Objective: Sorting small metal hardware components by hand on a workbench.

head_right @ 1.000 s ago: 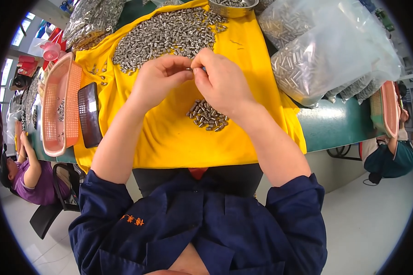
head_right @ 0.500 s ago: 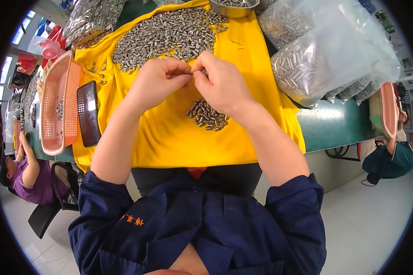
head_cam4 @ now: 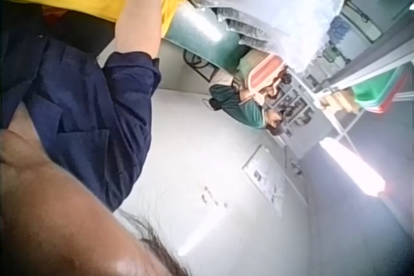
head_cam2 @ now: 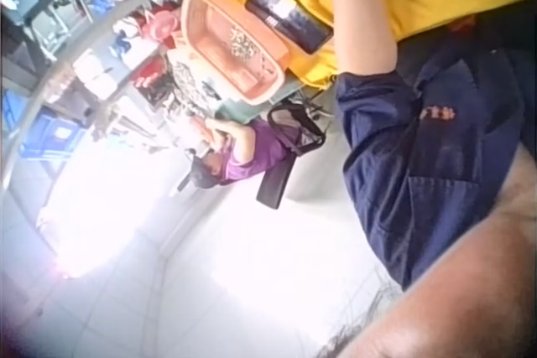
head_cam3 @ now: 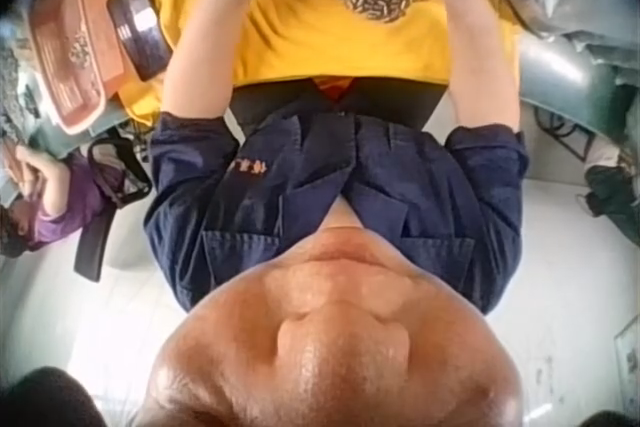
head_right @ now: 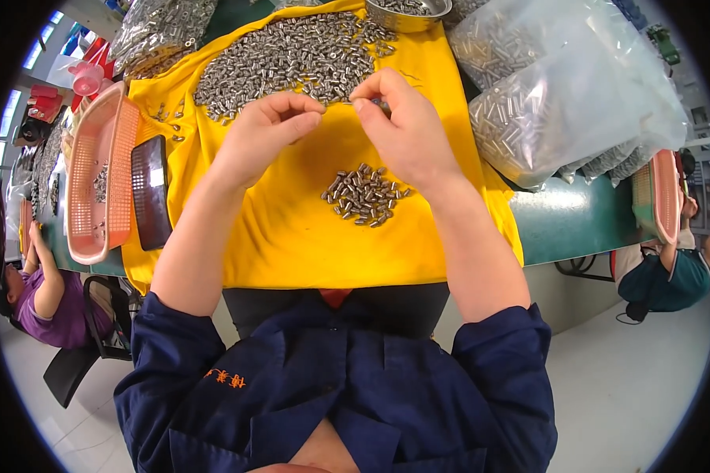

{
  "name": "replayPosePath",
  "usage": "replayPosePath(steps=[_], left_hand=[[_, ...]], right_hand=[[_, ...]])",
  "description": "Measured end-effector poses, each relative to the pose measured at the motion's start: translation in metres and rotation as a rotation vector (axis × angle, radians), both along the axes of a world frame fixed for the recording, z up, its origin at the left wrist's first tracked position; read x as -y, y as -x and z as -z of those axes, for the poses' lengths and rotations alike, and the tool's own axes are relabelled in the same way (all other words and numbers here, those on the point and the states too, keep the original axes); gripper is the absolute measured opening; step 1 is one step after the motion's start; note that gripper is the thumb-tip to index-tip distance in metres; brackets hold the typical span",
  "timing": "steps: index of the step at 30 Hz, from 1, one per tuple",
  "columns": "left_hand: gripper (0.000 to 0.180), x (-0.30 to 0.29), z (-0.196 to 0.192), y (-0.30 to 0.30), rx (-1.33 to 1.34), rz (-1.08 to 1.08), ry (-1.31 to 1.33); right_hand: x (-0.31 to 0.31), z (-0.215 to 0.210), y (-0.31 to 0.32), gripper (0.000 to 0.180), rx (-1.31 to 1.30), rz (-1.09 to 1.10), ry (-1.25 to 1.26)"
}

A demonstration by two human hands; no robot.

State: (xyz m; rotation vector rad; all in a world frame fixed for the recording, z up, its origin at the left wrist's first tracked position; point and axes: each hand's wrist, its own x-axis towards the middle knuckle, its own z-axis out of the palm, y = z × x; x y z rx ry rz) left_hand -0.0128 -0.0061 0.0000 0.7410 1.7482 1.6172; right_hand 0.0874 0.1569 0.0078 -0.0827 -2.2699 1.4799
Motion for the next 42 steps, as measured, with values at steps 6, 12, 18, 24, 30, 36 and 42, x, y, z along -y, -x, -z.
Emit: replayPosePath(steps=[6, 12, 18, 24, 30, 36, 42], left_hand=[[0.011, -0.003, 0.0, -0.007, 0.474, 0.023, -0.247], [0.009, -0.004, -0.001, -0.01, 0.502, 0.032, -0.326], [0.008, -0.01, 0.004, -0.011, 0.331, -0.023, -0.297], [0.008, -0.008, 0.007, -0.012, 0.242, -0.037, -0.218], [0.015, -0.008, -0.009, -0.028, -0.262, 0.214, 0.16], [0.016, -0.041, -0.008, 0.008, -0.949, 0.055, 0.138], [0.008, -0.056, 0.002, 0.017, -1.214, 0.191, 0.447]], right_hand=[[0.01, -0.003, -0.003, 0.008, 0.025, -0.098, 0.171], [0.011, -0.007, -0.005, 0.006, 0.032, -0.116, 0.16], [0.019, -0.007, -0.008, 0.006, -0.047, -0.011, -0.225], [0.006, -0.006, -0.002, 0.005, -0.038, 0.005, -0.073], [-0.019, -0.01, -0.002, 0.005, -0.039, 0.043, 0.347], [-0.014, -0.008, 0.0, 0.007, -0.095, 0.077, 0.277], [-0.007, -0.013, -0.003, 0.009, -0.091, 0.15, 0.027]])
